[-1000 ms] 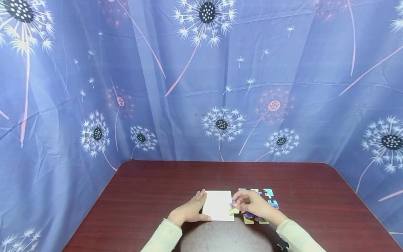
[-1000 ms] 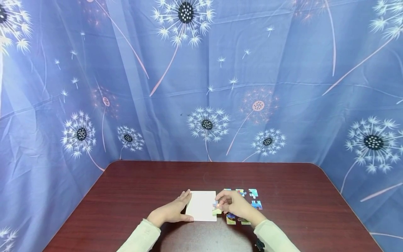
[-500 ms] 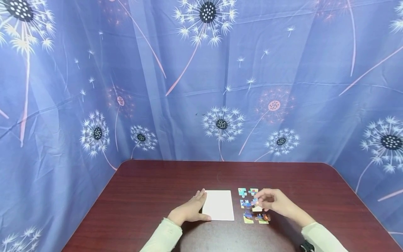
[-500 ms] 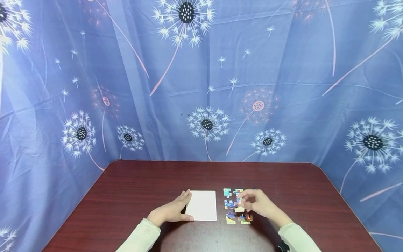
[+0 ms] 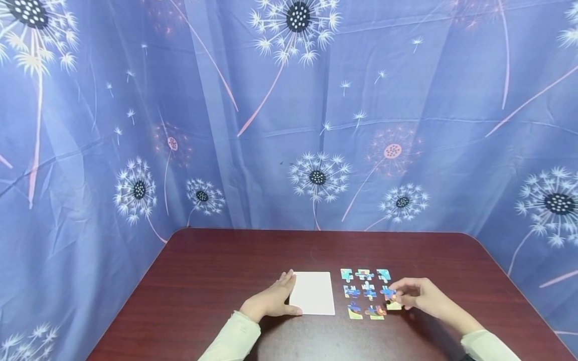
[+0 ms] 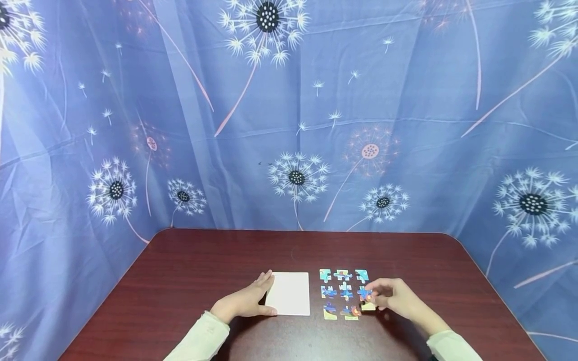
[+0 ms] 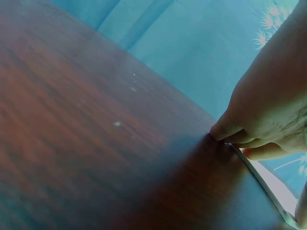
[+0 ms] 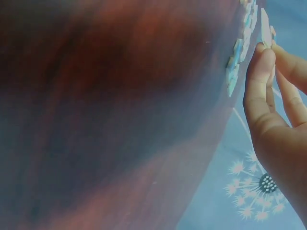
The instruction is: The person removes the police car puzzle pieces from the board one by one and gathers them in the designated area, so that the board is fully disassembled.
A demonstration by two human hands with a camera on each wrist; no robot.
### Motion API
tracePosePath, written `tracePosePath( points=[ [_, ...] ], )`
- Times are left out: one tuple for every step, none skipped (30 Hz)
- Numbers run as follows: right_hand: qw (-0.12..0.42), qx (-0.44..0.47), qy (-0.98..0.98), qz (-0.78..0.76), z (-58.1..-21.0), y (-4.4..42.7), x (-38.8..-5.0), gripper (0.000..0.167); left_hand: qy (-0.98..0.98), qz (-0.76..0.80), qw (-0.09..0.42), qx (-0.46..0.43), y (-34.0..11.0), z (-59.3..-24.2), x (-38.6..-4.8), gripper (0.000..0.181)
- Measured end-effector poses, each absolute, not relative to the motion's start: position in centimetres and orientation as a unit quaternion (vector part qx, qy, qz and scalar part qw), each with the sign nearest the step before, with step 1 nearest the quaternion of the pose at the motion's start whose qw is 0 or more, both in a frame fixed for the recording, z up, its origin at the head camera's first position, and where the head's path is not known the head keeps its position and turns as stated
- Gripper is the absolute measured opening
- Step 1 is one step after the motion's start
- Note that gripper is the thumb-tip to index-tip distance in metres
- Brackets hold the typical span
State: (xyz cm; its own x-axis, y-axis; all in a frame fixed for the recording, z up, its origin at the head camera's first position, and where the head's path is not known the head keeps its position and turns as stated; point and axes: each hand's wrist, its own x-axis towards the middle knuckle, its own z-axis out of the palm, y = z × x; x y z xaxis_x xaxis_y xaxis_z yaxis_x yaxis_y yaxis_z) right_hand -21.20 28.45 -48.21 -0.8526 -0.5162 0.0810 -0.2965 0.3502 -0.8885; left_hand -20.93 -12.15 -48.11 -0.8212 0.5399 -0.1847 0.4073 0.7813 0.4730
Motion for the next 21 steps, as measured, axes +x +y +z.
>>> tracePosePath(
  points=[
    [0.112,-0.246,0.815,-0.513,-48.3,28.6,-21.1,0.026,0.931,0.211,0.158,0.254,-12.2,-48.1,-20.9,0.09],
    [0.117,-0.245,0.813,-0.515,-48.3,28.7,-21.0,0.026,0.931,0.211,0.159,0.253,-12.2,-48.1,-20.9,0.09],
    [0.121,-0.244,0.812,-0.516,-48.4,28.8,-20.9,0.026,0.931,0.211,0.16,0.253,-12.2,-48.1,-20.9,0.09],
    [0.126,-0.242,0.811,-0.517,-48.6,28.8,-20.9,0.026,0.931,0.21,0.16,0.252,-12.2,-48.2,-20.9,0.09],
    [0.13,-0.241,0.809,-0.519,-48.7,28.9,-20.8,0.025,0.931,0.209,0.16,0.252,-12.2,-48.2,-20.9,0.09],
    [0.135,-0.239,0.807,-0.523,-48.8,29.0,-20.7,0.025,0.931,0.209,0.16,0.252,-12.3,-48.2,-20.8,0.09],
    [0.138,-0.239,0.806,-0.524,-48.9,29.1,-20.7,0.025,0.931,0.21,0.16,0.252,-12.3,-48.2,-20.8,0.09],
    [0.139,-0.242,0.804,-0.526,-49.1,29.1,-20.7,0.025,0.931,0.21,0.159,0.252,-12.3,-48.2,-20.8,0.09],
    [0.141,-0.241,0.802,-0.527,-49.2,29.1,-20.7,0.025,0.931,0.21,0.159,0.252,-12.3,-48.2,-20.8,0.09],
    [0.143,-0.241,0.801,-0.529,-49.3,29.1,-20.7,0.024,0.931,0.21,0.159,0.252,-12.3,-48.2,-20.8,0.09],
    [0.145,-0.241,0.8,-0.53,-49.4,29.1,-20.7,0.024,0.931,0.211,0.16,0.251,-12.4,-48.2,-20.8,0.091],
    [0.145,-0.242,0.8,-0.53,-49.5,29.0,-20.7,0.024,0.931,0.21,0.159,0.252,-12.4,-48.3,-20.8,0.091],
    [0.144,-0.243,0.801,-0.528,-49.6,29.0,-20.7,0.023,0.932,0.208,0.158,0.252,-12.3,-48.3,-20.9,0.091],
    [0.142,-0.243,0.802,-0.527,-49.6,29.0,-20.7,0.022,0.932,0.209,0.158,0.252,-12.3,-48.3,-20.9,0.091],
    [0.14,-0.242,0.804,-0.524,-49.6,29.0,-20.7,0.022,0.932,0.208,0.158,0.252,-12.3,-48.3,-20.9,0.091],
    [0.136,-0.241,0.807,-0.522,-49.6,29.0,-20.6,0.022,0.932,0.207,0.157,0.252,-12.2,-48.3,-20.9,0.091],
    [0.134,-0.236,0.811,-0.519,-49.6,29.0,-20.6,0.022,0.932,0.207,0.157,0.252,-12.2,-48.3,-20.9,0.091],
    [0.132,-0.232,0.814,-0.516,-49.6,29.0,-20.6,0.022,0.933,0.206,0.156,0.251,-12.2,-48.3,-20.9,0.091],
    [0.13,-0.228,0.817,-0.513,-49.7,29.0,-20.6,0.021,0.933,0.205,0.156,0.25,-12.2,-48.3,-20.9,0.091],
    [0.13,-0.223,0.82,-0.511,-49.7,29.0,-20.6,0.022,0.934,0.204,0.157,0.25,-12.1,-48.3,-20.9,0.091],
    [0.13,-0.221,0.822,-0.508,-49.8,29.0,-20.6,0.022,0.934,0.201,0.155,0.25,-12.1,-48.3,-20.8,0.091]
  ],
)
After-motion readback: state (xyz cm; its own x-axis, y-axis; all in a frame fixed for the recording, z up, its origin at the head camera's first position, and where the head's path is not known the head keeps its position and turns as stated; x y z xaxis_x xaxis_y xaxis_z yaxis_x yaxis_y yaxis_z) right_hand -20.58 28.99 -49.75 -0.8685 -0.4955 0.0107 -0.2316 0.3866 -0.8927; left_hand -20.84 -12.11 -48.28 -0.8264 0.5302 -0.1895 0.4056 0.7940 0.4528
